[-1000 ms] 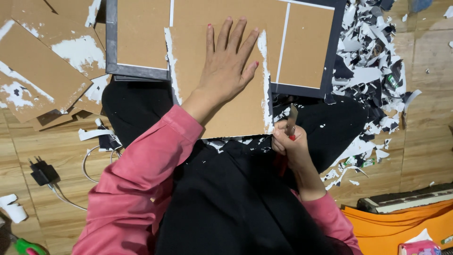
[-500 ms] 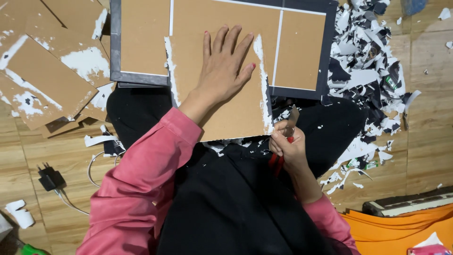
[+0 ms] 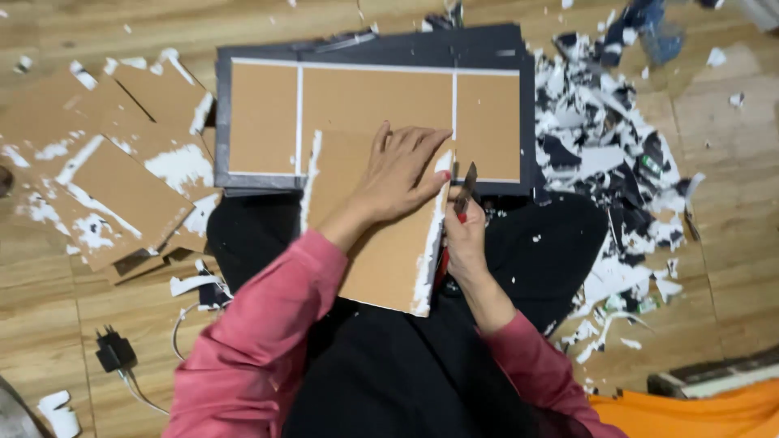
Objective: Trimming and peeling excess paper from cardboard sheets using a utility knife
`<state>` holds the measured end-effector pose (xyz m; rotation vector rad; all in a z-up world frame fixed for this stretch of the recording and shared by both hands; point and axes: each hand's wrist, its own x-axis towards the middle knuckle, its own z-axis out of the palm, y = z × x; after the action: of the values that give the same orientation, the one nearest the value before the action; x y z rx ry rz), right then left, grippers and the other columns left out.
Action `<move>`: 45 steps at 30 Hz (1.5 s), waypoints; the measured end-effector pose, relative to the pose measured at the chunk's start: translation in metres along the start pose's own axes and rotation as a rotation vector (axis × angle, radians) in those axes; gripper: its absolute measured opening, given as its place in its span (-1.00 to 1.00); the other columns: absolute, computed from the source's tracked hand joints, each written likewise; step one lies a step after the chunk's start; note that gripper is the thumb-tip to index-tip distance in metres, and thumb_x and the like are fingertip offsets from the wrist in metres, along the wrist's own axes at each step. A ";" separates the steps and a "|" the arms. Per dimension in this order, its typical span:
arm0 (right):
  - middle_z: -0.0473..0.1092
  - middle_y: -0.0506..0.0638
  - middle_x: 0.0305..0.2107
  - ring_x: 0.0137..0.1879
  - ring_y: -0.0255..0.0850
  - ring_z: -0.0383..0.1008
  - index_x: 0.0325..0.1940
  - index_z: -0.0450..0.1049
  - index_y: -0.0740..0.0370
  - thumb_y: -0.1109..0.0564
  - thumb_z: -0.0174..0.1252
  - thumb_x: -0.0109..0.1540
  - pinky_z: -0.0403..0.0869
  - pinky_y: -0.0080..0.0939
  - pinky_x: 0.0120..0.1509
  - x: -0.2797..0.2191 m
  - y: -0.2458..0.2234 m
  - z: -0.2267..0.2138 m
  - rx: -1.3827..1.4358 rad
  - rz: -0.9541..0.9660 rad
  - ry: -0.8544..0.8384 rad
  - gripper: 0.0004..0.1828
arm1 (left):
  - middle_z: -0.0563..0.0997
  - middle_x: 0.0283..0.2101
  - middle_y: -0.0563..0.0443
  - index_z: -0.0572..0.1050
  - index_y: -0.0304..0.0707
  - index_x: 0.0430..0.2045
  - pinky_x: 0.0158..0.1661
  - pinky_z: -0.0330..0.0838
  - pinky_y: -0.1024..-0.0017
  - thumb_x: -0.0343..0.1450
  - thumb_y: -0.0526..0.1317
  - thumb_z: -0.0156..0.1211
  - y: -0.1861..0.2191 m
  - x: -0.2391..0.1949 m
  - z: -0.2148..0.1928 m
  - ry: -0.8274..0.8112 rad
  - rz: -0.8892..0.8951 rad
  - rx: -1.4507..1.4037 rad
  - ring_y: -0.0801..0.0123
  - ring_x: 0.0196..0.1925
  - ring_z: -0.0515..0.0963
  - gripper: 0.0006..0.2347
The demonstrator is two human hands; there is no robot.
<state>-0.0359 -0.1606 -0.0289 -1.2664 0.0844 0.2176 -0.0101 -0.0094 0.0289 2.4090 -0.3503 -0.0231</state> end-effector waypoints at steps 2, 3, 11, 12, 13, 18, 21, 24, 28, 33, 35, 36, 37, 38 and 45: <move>0.34 -0.06 -0.68 -0.62 -0.43 0.31 -0.35 0.40 0.20 0.14 0.11 0.14 0.34 -0.52 -0.57 -0.003 -0.016 0.014 0.063 0.046 0.010 -0.91 | 0.18 0.12 -0.09 0.10 -0.03 0.14 0.16 -0.30 -0.18 0.36 0.18 -0.24 0.001 0.001 -0.009 0.054 -0.006 0.001 0.02 0.21 0.09 -0.49; 0.37 -0.02 -0.65 -0.59 -0.39 0.36 -0.36 0.40 0.21 0.13 0.12 0.14 0.40 -0.46 -0.52 -0.002 -0.024 0.020 0.120 0.088 0.027 -0.90 | 0.10 0.19 -0.13 0.09 -0.05 0.14 0.16 -0.30 -0.21 0.36 0.19 -0.20 0.002 0.004 -0.013 0.108 -0.004 -0.004 -0.05 0.25 0.02 -0.47; 0.34 -0.04 -0.58 -0.51 -0.40 0.31 -0.38 0.37 0.18 0.03 -0.05 0.22 0.35 -0.48 -0.40 -0.009 -0.041 0.016 0.197 0.023 -0.026 -0.80 | 0.38 -0.45 0.15 0.36 0.04 -0.43 -0.25 0.26 0.33 0.26 0.16 -0.05 0.009 0.020 -0.024 0.497 -0.110 -0.170 0.33 -0.32 0.43 -0.72; 0.28 -0.06 -0.63 -0.59 -0.44 0.21 -0.42 0.31 0.21 0.06 -0.11 0.24 0.25 -0.56 -0.49 -0.007 -0.042 0.014 0.162 -0.069 -0.103 -0.78 | 0.38 -0.61 0.21 0.40 0.11 -0.71 -0.37 0.34 0.54 0.24 0.10 0.02 0.020 0.020 -0.036 0.656 -0.187 -0.391 0.46 -0.48 0.47 -0.79; 0.28 -0.06 -0.63 -0.59 -0.44 0.21 -0.42 0.31 0.21 0.06 -0.11 0.24 0.25 -0.56 -0.49 -0.013 -0.060 0.019 0.162 -0.073 -0.104 -0.78 | 0.38 -0.61 0.21 0.40 0.11 -0.71 -0.37 0.34 0.54 0.24 0.10 0.02 0.001 0.030 -0.040 0.658 -0.183 -0.391 0.46 -0.48 0.47 -0.79; 0.22 0.07 -0.64 -0.74 -0.41 -0.01 -0.10 0.27 0.36 0.06 -0.16 0.27 -0.02 -0.57 -0.68 -0.029 -0.094 0.022 0.091 -0.277 -0.326 -0.70 | 0.03 -0.79 0.07 0.05 -0.14 -0.96 -0.57 -0.05 0.38 0.24 0.18 -0.38 -0.037 0.045 -0.121 1.297 0.306 -1.494 0.38 -0.69 0.05 -0.55; 0.25 -0.09 -0.58 -0.73 -0.50 0.02 -0.16 0.33 0.30 0.14 -0.06 0.19 0.01 -0.57 -0.70 -0.037 -0.088 0.009 -0.263 -0.339 -0.060 -0.79 | 0.33 -0.53 -0.12 0.16 -0.27 -0.89 -0.27 0.21 0.37 0.15 0.28 -0.26 -0.035 0.008 -0.130 1.155 0.502 -1.745 0.17 -0.43 0.29 -0.49; 0.19 0.01 -0.58 -0.68 -0.47 0.00 -0.01 0.19 0.25 0.09 -0.12 0.24 0.03 -0.59 -0.73 -0.033 -0.052 -0.016 -0.156 -0.231 -0.022 -0.72 | 0.52 -0.48 -0.11 0.44 -0.42 -0.51 -0.38 0.34 0.45 0.14 0.29 -0.04 -0.059 0.005 -0.079 1.299 0.248 -1.867 0.34 -0.51 0.47 -0.42; 0.28 0.04 -0.62 -0.82 -0.42 0.03 0.00 0.20 0.23 0.03 -0.07 0.21 -0.02 -0.56 -0.79 -0.039 -0.019 -0.035 -0.067 0.138 -0.004 -0.66 | 0.46 -0.21 -0.05 0.37 -0.25 -0.66 -0.03 0.15 0.33 0.32 -0.09 -0.16 -0.098 -0.021 -0.027 1.353 0.219 -1.673 0.34 -0.10 0.38 -0.75; 0.25 0.06 -0.55 -0.75 -0.44 0.03 0.11 0.10 0.21 -0.02 -0.19 0.24 0.01 -0.60 -0.72 -0.051 -0.011 -0.021 -0.157 0.184 -0.228 -0.59 | 0.37 -0.08 -0.17 0.32 -0.24 -0.27 -0.09 0.26 0.58 0.31 -0.52 -0.17 -0.106 -0.067 -0.036 1.360 -0.061 -0.492 0.32 0.08 0.35 -0.78; 0.25 0.06 -0.53 -0.73 -0.43 0.02 0.12 0.07 0.23 -0.03 -0.23 0.25 0.04 -0.58 -0.70 -0.053 -0.017 -0.013 -0.210 0.160 -0.266 -0.57 | 0.29 -0.02 -0.17 0.34 -0.30 -0.26 -0.02 0.39 0.47 0.32 -0.54 -0.18 -0.092 -0.076 -0.042 1.223 -0.124 -0.397 0.25 0.07 0.36 -0.78; 0.24 0.06 -0.51 -0.71 -0.42 0.01 0.14 0.04 0.24 -0.04 -0.27 0.25 0.06 -0.56 -0.67 -0.055 -0.020 -0.009 -0.258 0.122 -0.303 -0.55 | 0.21 0.04 -0.17 0.35 -0.35 -0.25 0.05 0.52 0.36 0.33 -0.56 -0.19 -0.085 -0.081 -0.045 1.083 -0.171 -0.309 0.18 0.07 0.36 -0.78; 0.24 0.06 -0.51 -0.71 -0.42 0.01 0.14 0.04 0.24 -0.04 -0.27 0.25 0.06 -0.56 -0.67 -0.057 -0.021 -0.007 -0.260 0.135 -0.305 -0.55 | 0.21 0.04 -0.17 0.35 -0.35 -0.25 0.05 0.52 0.36 0.33 -0.56 -0.19 -0.087 -0.082 -0.042 1.081 -0.185 -0.308 0.18 0.07 0.36 -0.78; 0.22 0.02 -0.49 -0.68 -0.42 0.02 0.18 0.00 0.21 -0.07 -0.29 0.25 0.10 -0.54 -0.65 -0.059 -0.024 -0.005 -0.375 0.099 -0.352 -0.52 | 0.25 0.06 -0.11 0.38 -0.25 -0.25 0.12 0.24 0.17 0.35 -0.38 -0.15 -0.088 -0.083 -0.039 0.992 -0.217 -0.098 0.14 0.13 0.28 -0.83; 0.37 -0.01 -0.09 -0.36 0.13 0.43 0.30 -0.16 -0.31 -0.06 -0.20 0.14 0.32 -0.02 -0.21 -0.071 -0.041 0.008 -1.238 0.203 -0.672 -0.37 | 0.16 0.20 -0.01 0.33 0.02 -0.04 0.18 -0.39 -0.21 0.39 -0.13 -0.06 -0.081 -0.062 -0.025 0.574 -0.330 0.233 0.07 0.29 0.02 -0.74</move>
<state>-0.0969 -0.1724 0.0248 -2.3310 -0.5908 0.9568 -0.0479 0.0810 -0.0089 2.5403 0.3241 0.5757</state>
